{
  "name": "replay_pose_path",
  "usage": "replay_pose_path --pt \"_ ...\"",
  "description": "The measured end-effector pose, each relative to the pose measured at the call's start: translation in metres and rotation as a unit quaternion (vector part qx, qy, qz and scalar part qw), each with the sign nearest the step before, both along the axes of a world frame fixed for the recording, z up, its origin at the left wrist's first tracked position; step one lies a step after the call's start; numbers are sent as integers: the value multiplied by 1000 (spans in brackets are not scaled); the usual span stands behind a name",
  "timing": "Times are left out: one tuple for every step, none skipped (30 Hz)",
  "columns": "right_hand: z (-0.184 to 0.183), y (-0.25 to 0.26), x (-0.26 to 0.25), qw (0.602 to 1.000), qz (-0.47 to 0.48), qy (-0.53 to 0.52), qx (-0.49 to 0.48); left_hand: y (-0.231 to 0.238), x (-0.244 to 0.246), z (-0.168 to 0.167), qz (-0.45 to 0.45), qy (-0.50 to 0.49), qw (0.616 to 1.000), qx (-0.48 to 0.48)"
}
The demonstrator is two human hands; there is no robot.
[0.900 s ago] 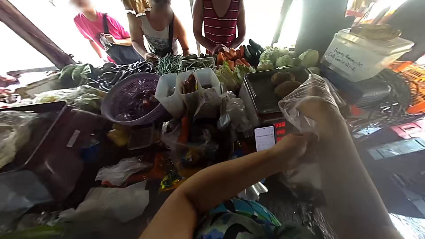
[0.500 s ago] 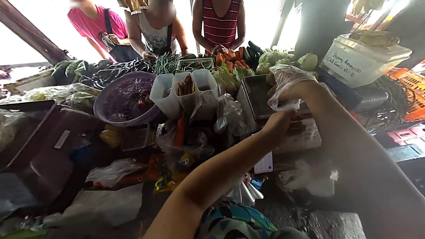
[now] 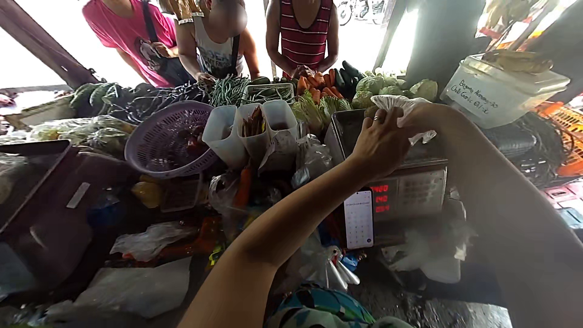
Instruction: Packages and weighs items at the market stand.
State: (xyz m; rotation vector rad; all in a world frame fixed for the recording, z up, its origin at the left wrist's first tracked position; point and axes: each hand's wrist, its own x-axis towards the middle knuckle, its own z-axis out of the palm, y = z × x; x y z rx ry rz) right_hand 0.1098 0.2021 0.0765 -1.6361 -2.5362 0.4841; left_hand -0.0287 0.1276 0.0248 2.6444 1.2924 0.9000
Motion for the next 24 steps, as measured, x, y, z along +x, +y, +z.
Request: replay_pose_path --pt "0 -1 4 1000 10 -17 17 2 0 5 -5 3 1000 -13" --pt "-2 1 8 997 39 -59 43 5 0 9 -6 3 999 -31" --pt "-3 5 12 989 53 -124 57 7 -1 12 -4 0 999 -53" --pt "-4 5 15 982 48 -180 45 9 -2 15 0 0 997 -76" --pt "-3 1 16 976 30 -214 16 10 -5 19 1 0 995 -101" --pt "-4 -4 20 982 7 -190 12 9 -7 21 -4 -12 993 -117" --pt "-6 -11 24 990 -4 -134 30 8 -11 21 -13 -36 992 -119" --pt "-8 -17 25 995 -8 -87 45 7 -14 23 -19 -55 991 -124" --pt "-15 -22 26 996 -6 -49 68 4 -18 25 -15 -63 989 -133" --pt "-22 -26 25 995 -2 -34 91 2 -22 25 -1 -69 989 -129" --pt "-28 -31 21 995 -1 -22 102 1 -26 23 16 -64 991 -119" --pt "-36 -33 18 993 7 -7 114 1 -29 21 35 -51 992 -110" --pt "-43 -34 14 993 8 2 119 1 -31 19 55 -27 992 -109" --pt "-52 -31 11 991 7 10 133 1 -32 18 76 4 990 -118" --pt "-61 -28 9 987 9 26 161 2 -32 16 90 33 988 -125" --pt "-67 -26 7 981 16 38 191 3 -30 15 98 49 986 -122" --pt "-65 -29 3 977 15 36 209 4 -29 16 101 58 987 -112" --pt "-58 -34 0 976 2 30 217 5 -28 20 104 65 988 -99" --pt "-49 -38 -3 974 -18 31 225 6 -28 25 106 69 989 -80" --pt "-41 -38 -4 970 -31 41 237 7 -28 31 104 68 991 -56" --pt "-34 -34 -3 964 -33 59 257 9 -29 36 102 67 992 -39" --pt "-29 -25 -1 958 -23 76 277 13 -29 40 101 67 992 -24" --pt "-26 -12 1 953 -6 90 288 20 -30 42 100 65 993 -12" --pt "-25 3 3 954 8 91 285 29 -30 40 101 64 993 -1"
